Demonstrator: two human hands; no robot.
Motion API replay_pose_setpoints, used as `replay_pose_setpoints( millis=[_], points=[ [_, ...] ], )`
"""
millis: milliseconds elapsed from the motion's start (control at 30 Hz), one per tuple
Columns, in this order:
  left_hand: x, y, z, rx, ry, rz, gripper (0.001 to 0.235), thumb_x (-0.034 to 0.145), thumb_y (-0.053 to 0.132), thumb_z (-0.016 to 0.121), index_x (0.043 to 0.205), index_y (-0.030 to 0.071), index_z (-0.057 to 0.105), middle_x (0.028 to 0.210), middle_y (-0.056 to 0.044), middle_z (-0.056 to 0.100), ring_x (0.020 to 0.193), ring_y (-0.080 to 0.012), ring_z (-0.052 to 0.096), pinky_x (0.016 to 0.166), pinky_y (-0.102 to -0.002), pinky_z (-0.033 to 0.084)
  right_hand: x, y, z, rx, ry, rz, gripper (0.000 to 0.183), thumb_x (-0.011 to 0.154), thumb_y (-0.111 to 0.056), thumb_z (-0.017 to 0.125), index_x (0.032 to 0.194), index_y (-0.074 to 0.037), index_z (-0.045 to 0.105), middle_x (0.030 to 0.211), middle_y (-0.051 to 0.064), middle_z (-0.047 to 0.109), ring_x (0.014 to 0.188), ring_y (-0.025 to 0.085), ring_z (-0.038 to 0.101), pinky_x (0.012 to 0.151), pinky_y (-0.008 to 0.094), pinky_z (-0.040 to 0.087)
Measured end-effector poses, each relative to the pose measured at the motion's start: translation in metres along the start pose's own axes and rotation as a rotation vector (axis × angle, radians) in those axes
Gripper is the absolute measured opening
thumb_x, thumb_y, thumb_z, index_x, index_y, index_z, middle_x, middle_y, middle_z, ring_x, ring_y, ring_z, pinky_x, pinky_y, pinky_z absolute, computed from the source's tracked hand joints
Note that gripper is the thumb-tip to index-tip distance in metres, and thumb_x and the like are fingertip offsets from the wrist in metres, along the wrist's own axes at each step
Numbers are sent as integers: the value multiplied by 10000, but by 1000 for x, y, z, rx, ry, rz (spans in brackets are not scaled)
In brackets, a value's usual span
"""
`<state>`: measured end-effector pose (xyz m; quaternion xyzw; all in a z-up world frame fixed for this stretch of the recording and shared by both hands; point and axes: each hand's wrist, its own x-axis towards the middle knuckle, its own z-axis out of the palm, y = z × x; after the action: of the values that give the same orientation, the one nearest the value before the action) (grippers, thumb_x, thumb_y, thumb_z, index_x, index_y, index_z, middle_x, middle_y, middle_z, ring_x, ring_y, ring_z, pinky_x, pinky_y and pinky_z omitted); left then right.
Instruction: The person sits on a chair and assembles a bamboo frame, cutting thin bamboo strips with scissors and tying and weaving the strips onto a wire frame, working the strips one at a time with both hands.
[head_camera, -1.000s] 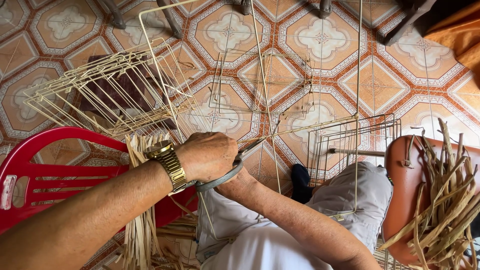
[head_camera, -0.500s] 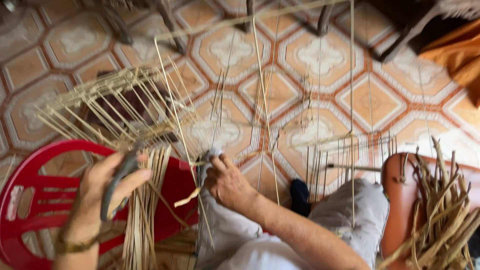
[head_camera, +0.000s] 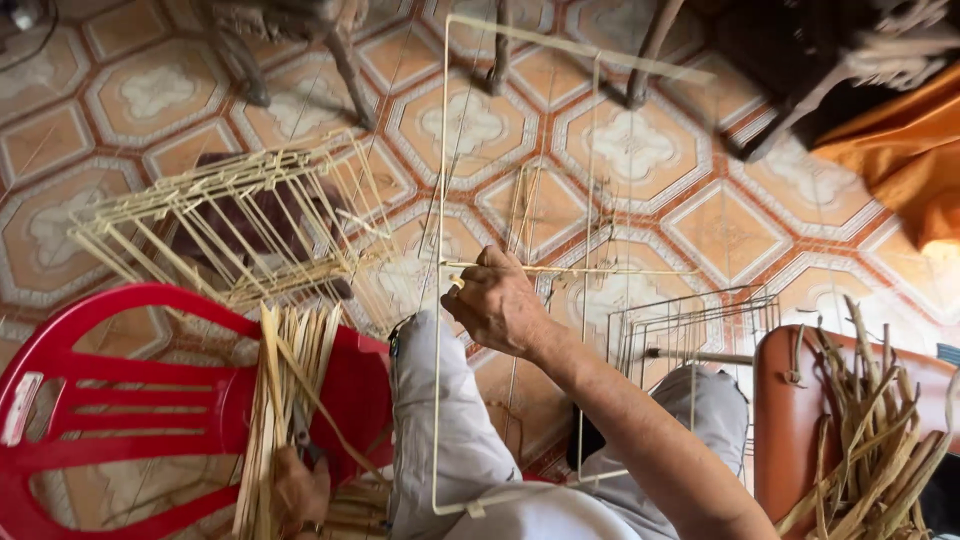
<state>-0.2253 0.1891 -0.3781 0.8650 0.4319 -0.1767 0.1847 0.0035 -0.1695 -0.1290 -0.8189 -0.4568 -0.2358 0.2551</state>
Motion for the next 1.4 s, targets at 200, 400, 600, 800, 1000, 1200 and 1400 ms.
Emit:
replay_pose_setpoints(
  millis=[200,400,600,800,1000,1200,1400],
  points=[
    [-55,46,-30,-78,66,295,607,893,416,695,1448,198,581,1346,-97,663,1047,-270,702,992,-500,540,-2,37,-2,-16,-179,205,383,997,-158,629,618,-119,668,543,35,556,507,224,449,756,403,405],
    [-227,177,-74,-596,-624,1191,1128,688,294,952,1589,38,323,1592,-209,423,1418,-329,466,1161,-476,368,8,90,-24,369,118,500,336,1040,-287,557,868,-70,747,896,83,714,824,197,652,781,406,485],
    [-307,260,-46,-741,-460,1620,660,944,194,783,1499,6,478,1328,-223,656,1206,-356,660,1022,-457,541,32,98,-55,331,196,601,440,1046,-429,568,917,-55,761,968,136,723,988,263,664,902,465,538],
    [-285,301,-64,-1015,-358,1465,202,1083,167,540,1129,11,659,825,-84,723,719,-140,697,618,-284,592,19,90,-95,482,170,797,333,995,-322,591,999,-21,734,1650,136,267,1300,316,545,1006,510,546],
    [-222,355,-58,-1155,-565,1228,281,1086,277,510,1118,49,672,791,-57,717,673,-126,693,598,-252,596,-115,57,-106,680,399,969,344,1050,-343,583,935,-71,759,991,94,787,945,212,746,927,370,605],
    [-197,367,-19,-1286,-801,1013,238,1035,264,589,1063,56,701,823,-57,655,655,-133,682,545,-275,589,-196,37,-55,1384,492,1039,284,900,-321,770,905,-38,753,980,138,770,892,224,731,824,370,591],
    [-158,352,41,-1059,-857,950,268,1078,245,611,1012,-4,685,774,-84,699,589,-130,635,504,-234,517,-217,37,-34,1019,267,1121,312,871,-350,791,931,-44,769,847,119,780,785,178,720,769,335,593]
  ],
)
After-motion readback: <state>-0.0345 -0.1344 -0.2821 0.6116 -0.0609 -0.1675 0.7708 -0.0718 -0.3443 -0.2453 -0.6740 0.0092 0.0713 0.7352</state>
